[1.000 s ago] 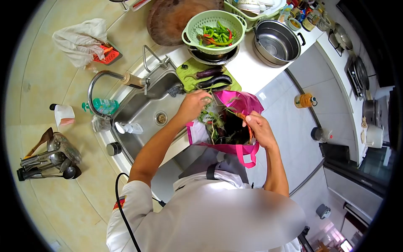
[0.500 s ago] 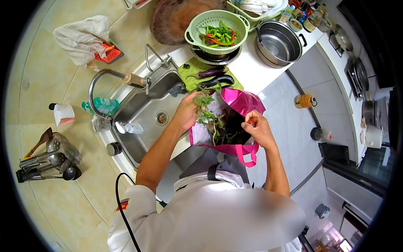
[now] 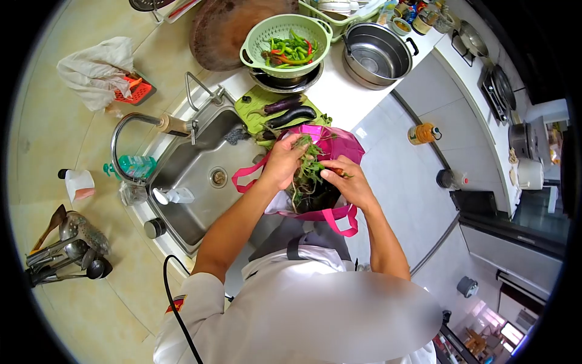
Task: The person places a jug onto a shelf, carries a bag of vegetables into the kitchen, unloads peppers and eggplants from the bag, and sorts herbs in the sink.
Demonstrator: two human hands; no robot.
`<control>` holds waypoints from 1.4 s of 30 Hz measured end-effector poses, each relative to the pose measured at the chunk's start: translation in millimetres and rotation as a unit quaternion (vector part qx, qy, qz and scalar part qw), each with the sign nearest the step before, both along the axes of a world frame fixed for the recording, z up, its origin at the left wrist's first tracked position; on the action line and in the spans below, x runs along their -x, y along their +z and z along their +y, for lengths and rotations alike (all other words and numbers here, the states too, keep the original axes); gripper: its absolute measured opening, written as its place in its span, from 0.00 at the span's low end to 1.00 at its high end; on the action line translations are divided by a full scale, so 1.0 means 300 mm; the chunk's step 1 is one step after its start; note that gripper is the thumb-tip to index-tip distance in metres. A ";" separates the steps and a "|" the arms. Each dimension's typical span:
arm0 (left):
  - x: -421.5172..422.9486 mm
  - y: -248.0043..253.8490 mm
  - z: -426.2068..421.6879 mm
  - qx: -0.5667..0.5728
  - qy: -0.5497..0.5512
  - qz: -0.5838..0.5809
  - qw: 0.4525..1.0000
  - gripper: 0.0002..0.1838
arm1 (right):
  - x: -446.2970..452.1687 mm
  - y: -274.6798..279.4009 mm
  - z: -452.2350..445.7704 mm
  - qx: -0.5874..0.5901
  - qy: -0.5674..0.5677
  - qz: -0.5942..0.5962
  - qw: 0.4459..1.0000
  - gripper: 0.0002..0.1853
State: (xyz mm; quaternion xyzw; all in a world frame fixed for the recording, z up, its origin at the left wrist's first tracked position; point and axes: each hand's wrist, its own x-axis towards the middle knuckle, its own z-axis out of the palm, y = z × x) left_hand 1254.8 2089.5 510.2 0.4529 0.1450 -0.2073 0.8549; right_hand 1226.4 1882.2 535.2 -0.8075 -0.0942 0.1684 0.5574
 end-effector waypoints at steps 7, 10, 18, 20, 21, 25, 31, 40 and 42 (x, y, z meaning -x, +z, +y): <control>0.007 0.007 -0.023 -0.219 0.022 -0.097 0.971 0.10 | -0.004 -0.003 0.003 0.022 0.025 0.010 0.999 0.11; -0.006 0.001 -0.001 -0.210 0.036 -0.098 0.972 0.10 | -0.010 0.001 0.014 0.018 0.023 0.005 1.000 0.10; -0.062 -0.089 0.218 -0.086 0.222 -0.046 0.970 0.12 | -0.009 0.005 -0.026 0.036 0.017 0.021 0.999 0.09; -0.033 -0.064 0.265 -0.063 0.191 -0.064 0.978 0.11 | -0.002 0.001 -0.020 0.029 0.010 0.008 1.000 0.09; -0.013 -0.049 0.287 -0.052 0.176 -0.073 0.980 0.11 | 0.001 0.002 -0.022 0.017 -0.001 0.011 1.000 0.08; 0.077 -0.046 0.434 0.023 0.227 0.007 0.974 0.11 | 0.000 0.014 -0.022 -0.018 -0.030 0.029 0.999 0.08; 0.212 -0.142 0.662 0.147 0.192 -0.028 0.970 0.12 | 0.001 0.042 -0.003 -0.033 -0.050 0.061 0.996 0.06; 0.345 -0.324 0.903 -0.038 0.272 0.026 0.961 0.09 | 0.006 0.018 -0.023 -0.043 -0.060 0.053 0.996 0.13; 0.370 -0.391 0.929 -0.032 0.275 0.039 0.960 0.09 | 0.011 0.011 -0.023 -0.060 -0.069 0.054 0.994 0.14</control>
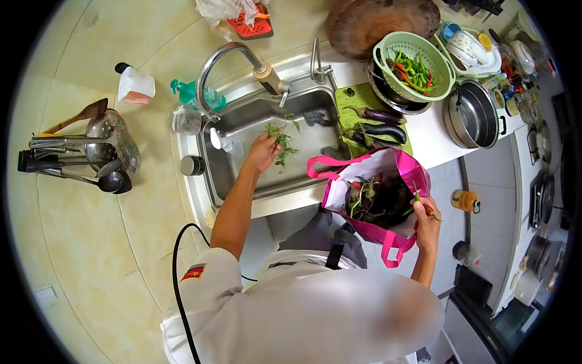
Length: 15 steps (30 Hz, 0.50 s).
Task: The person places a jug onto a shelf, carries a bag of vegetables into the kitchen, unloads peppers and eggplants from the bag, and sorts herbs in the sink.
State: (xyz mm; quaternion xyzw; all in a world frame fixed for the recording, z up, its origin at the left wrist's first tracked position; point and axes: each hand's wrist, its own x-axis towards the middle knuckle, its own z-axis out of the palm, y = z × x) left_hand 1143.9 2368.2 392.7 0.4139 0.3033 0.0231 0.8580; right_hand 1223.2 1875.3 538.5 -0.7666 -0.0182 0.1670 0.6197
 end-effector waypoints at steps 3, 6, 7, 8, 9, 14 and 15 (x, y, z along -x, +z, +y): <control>0.027 -0.102 0.032 -0.042 -0.030 0.035 0.998 0.09 | 0.001 0.008 -0.008 0.030 -0.002 0.016 0.999 0.14; 0.042 -0.292 0.059 -0.215 -0.139 0.141 0.956 0.16 | 0.006 0.022 -0.002 0.049 -0.005 0.020 0.999 0.14; 0.047 -0.326 0.057 -0.287 -0.184 0.184 0.922 0.19 | 0.006 0.024 0.005 0.053 -0.006 0.018 0.998 0.14; 0.063 -0.356 0.058 -0.350 -0.246 0.189 0.884 0.21 | 0.008 0.026 0.015 0.063 -0.007 0.037 0.997 0.14; 0.076 -0.371 0.051 -0.408 -0.309 0.188 0.838 0.24 | 0.008 0.031 0.026 0.077 -0.012 0.055 0.995 0.13; 0.032 -0.409 -0.010 -0.678 -0.384 0.054 0.625 0.18 | 0.004 0.027 0.003 0.083 -0.035 0.058 0.994 0.09; -0.001 -0.355 -0.007 -0.699 -0.377 0.121 0.595 0.15 | 0.001 0.013 -0.004 0.058 -0.028 0.042 0.997 0.09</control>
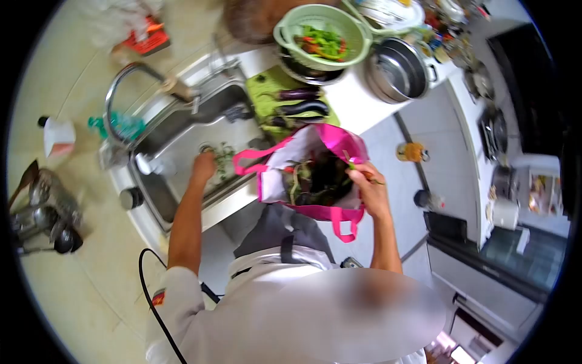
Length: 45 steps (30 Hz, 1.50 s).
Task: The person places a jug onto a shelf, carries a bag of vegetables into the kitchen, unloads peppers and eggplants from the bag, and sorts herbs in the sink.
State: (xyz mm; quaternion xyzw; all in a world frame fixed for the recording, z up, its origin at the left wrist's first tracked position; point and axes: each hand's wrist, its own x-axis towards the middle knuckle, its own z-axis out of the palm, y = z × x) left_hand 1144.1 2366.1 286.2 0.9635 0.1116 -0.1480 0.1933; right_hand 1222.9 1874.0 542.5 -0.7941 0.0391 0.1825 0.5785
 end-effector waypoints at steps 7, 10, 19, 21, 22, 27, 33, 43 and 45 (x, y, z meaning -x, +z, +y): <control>-0.102 0.753 -0.729 0.386 0.082 -0.222 0.891 0.17 | 0.006 -0.022 0.001 -0.034 0.007 0.013 0.999 0.10; -0.136 0.792 -0.988 0.480 -0.015 -0.204 0.853 0.28 | 0.005 0.001 0.014 -0.034 0.005 0.016 0.999 0.12; -0.181 0.766 -1.139 0.376 -0.070 -0.339 0.860 0.23 | 0.016 -0.021 -0.002 -0.066 -0.020 0.006 0.998 0.17; -0.178 0.776 -1.148 0.361 -0.064 -0.365 0.856 0.22 | 0.016 0.002 0.005 -0.055 -0.012 -0.017 0.998 0.18; -0.178 0.778 -1.145 0.332 -0.075 -0.368 0.866 0.21 | 0.015 -0.002 0.004 -0.029 0.005 -0.043 0.999 0.19; -0.178 0.757 -1.142 0.283 -0.069 -0.383 0.876 0.21 | 0.009 0.010 -0.001 0.080 0.078 -0.116 0.987 0.23; -0.168 0.821 -1.058 0.232 -0.050 -0.296 0.925 0.20 | 0.017 0.019 0.008 0.073 0.027 -0.137 0.988 0.20; -0.937 0.940 -0.721 0.016 -0.073 -0.362 0.929 0.24 | 0.057 0.013 -0.029 -0.055 -0.124 0.041 0.990 0.09; -0.887 0.969 -0.719 0.029 -0.096 -0.402 0.910 0.21 | 0.055 0.015 -0.038 -0.067 -0.142 0.052 0.986 0.09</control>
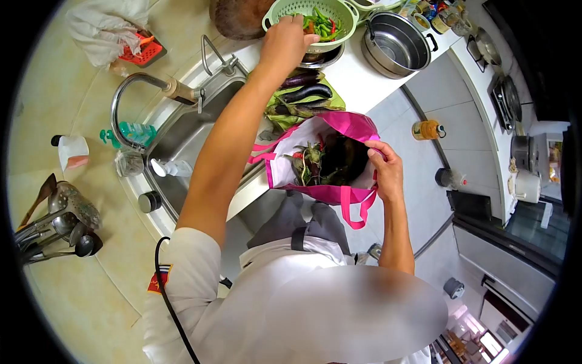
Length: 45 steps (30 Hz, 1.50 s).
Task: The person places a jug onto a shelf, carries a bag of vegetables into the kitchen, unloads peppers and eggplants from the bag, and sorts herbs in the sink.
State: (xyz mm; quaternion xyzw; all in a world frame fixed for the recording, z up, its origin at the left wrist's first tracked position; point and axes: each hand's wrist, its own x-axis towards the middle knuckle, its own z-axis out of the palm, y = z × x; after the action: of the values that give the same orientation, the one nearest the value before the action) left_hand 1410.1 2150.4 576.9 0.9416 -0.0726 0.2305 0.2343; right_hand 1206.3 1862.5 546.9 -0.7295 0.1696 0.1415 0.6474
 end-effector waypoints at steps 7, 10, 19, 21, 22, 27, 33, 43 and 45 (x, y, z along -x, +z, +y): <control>0.637 -0.350 -0.134 0.051 -0.400 0.134 0.905 0.12 | 0.025 -0.021 -0.044 -0.020 -0.028 -0.003 0.999 0.08; 0.681 -0.541 -0.173 -0.089 -0.443 0.111 0.885 0.13 | 0.046 -0.052 -0.055 -0.024 -0.029 -0.027 0.999 0.08; 0.659 -0.609 -0.131 -0.294 -0.507 0.142 0.798 0.12 | 0.127 -0.098 -0.118 -0.096 -0.093 -0.054 0.990 0.07; 0.675 -0.637 -0.093 -0.293 -0.495 0.123 0.809 0.13 | 0.149 -0.093 -0.126 -0.120 -0.101 -0.049 0.986 0.06; 0.679 -0.666 -0.076 -0.292 -0.488 0.112 0.815 0.14 | 0.158 -0.087 -0.125 -0.128 -0.101 -0.067 0.984 0.06; 0.700 -0.784 -0.020 -0.196 -0.529 0.243 0.789 0.25 | 0.193 -0.013 -0.074 -0.174 -0.090 -0.130 0.972 0.03; 0.670 -0.464 -0.104 -0.106 -0.415 0.503 0.750 0.32 | 0.227 0.072 -0.147 -0.149 -0.088 -0.164 0.971 0.01; 0.493 -0.195 -0.097 -0.026 -0.356 0.363 0.861 0.31 | 0.195 0.033 -0.114 -0.152 -0.116 -0.160 0.969 0.03; 0.472 -0.166 -0.063 0.016 -0.345 0.368 0.863 0.32 | 0.173 0.042 -0.101 -0.167 -0.136 -0.163 0.963 0.04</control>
State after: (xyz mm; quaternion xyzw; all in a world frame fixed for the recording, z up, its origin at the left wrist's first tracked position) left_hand 1268.5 2131.5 527.2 0.8687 -0.2979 -0.2273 0.3240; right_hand 1154.5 1832.4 559.5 -0.5943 0.1329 -0.0424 0.7921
